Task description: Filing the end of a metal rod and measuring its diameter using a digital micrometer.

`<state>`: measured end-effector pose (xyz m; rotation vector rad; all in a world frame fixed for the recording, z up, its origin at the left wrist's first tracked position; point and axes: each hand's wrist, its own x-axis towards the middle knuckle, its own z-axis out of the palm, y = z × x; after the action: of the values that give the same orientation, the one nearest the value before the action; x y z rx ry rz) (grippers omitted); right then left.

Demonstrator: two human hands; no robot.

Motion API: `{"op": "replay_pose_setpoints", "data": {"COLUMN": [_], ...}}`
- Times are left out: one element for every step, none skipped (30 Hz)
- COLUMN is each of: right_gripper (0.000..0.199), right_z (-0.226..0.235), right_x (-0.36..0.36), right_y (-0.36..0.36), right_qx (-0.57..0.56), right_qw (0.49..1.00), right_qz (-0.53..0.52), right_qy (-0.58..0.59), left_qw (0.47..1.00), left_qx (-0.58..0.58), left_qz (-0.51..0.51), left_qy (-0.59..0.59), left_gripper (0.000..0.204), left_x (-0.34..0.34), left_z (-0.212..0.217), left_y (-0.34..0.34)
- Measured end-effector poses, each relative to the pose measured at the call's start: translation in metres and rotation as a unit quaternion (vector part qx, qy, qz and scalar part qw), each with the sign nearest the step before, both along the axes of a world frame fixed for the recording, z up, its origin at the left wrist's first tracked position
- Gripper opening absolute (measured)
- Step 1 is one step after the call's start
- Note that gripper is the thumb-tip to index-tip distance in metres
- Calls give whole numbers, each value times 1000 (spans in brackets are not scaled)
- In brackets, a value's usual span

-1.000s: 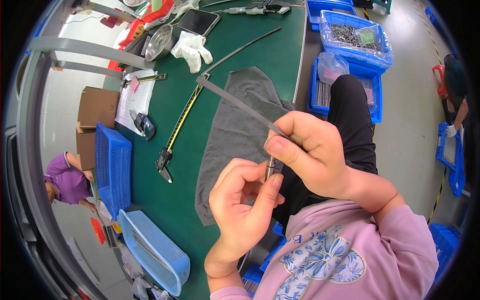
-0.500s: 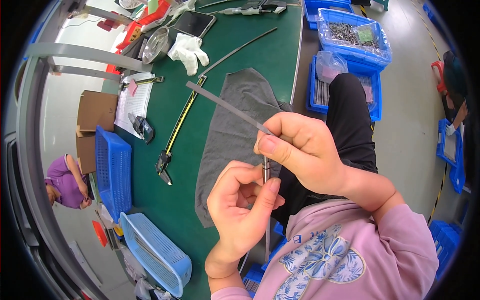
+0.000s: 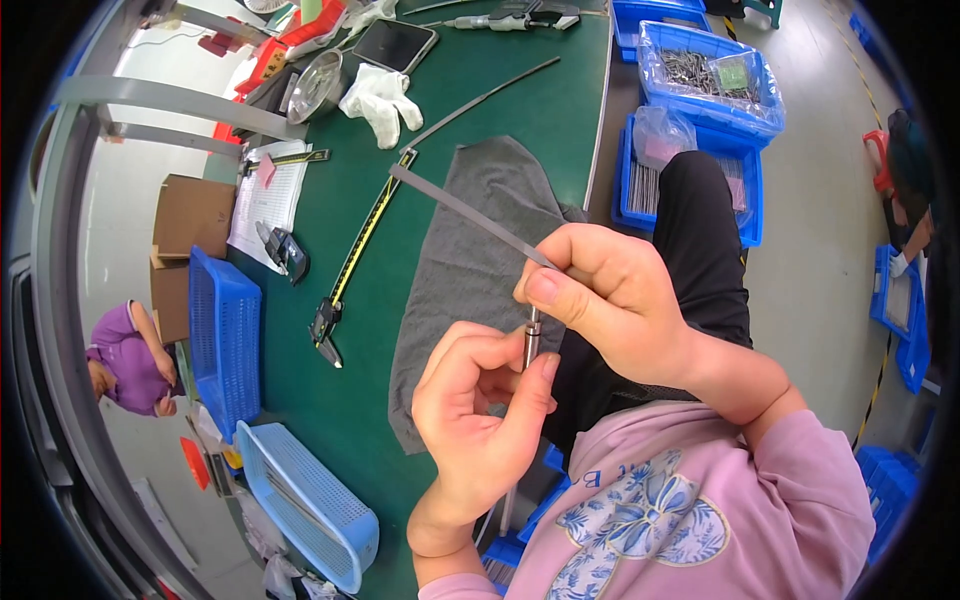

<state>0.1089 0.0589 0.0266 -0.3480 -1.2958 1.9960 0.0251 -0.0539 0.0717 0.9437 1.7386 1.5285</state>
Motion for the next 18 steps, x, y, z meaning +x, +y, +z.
{"op": "replay_pose_setpoints", "data": {"right_gripper": [17,18,18,17,16,16,15,15,14,14,17,20,18,18,16,15,12,12], "right_z": [2,3,2,0,-1,-3,-6,-10,-11,-11,-9,-9,-12,-11,-9,-8,-8,-6], "right_x": [2,5,7,8,11,11,9,8,7,4,0,-4,-7,-8,-8,-8,-9,-9], "right_y": [2,5,8,10,13,15,15,15,15,14,13,11,10,10,12,14,14,11], "right_qx": [25,50,58,59,62,72,59,44,63,73,96,117,129,139,162,183,206,214], "right_qw": [999,994,994,990,984,982,981,980,981,979,979,977,978,977,971,964,962,961], "right_qz": [0,1,5,44,80,85,89,91,87,95,49,2,-21,-10,-37,-65,-62,-51], "right_qy": [-47,-93,-95,-121,-148,-153,-162,-172,-160,-165,-171,-176,-161,-164,-174,-183,-169,-168], "left_qw": [996,985,985,976,964,965,958,950,952,952,949,946,947,895,824,867,957,991], "left_qx": [0,-1,5,-4,-11,-3,-10,-19,-31,-27,-28,-29,-25,-24,-27,-26,-75,-115], "left_qz": [-5,-8,-2,-15,-28,-20,-28,-38,-36,-32,-15,1,13,40,65,23,-6,-35], "left_qy": [87,174,173,219,263,260,286,311,301,302,313,324,319,444,563,497,282,50], "left_gripper": [14,14,14,14,15,15,16,16,18,19,18,17,17,17,18,19,24,29], "left_x": [-3,-5,-6,-8,-8,-9,-10,-11,-13,-16,-18,-20,-19,-16,-12,-4,7,18], "left_z": [-2,-5,-6,-7,-8,-11,-14,-17,-16,-17,-17,-17,-14,-9,-7,-14,-17,-19], "left_y": [0,0,0,-1,0,0,0,1,1,2,2,2,0,-6,-11,-24,-35,-42]}}
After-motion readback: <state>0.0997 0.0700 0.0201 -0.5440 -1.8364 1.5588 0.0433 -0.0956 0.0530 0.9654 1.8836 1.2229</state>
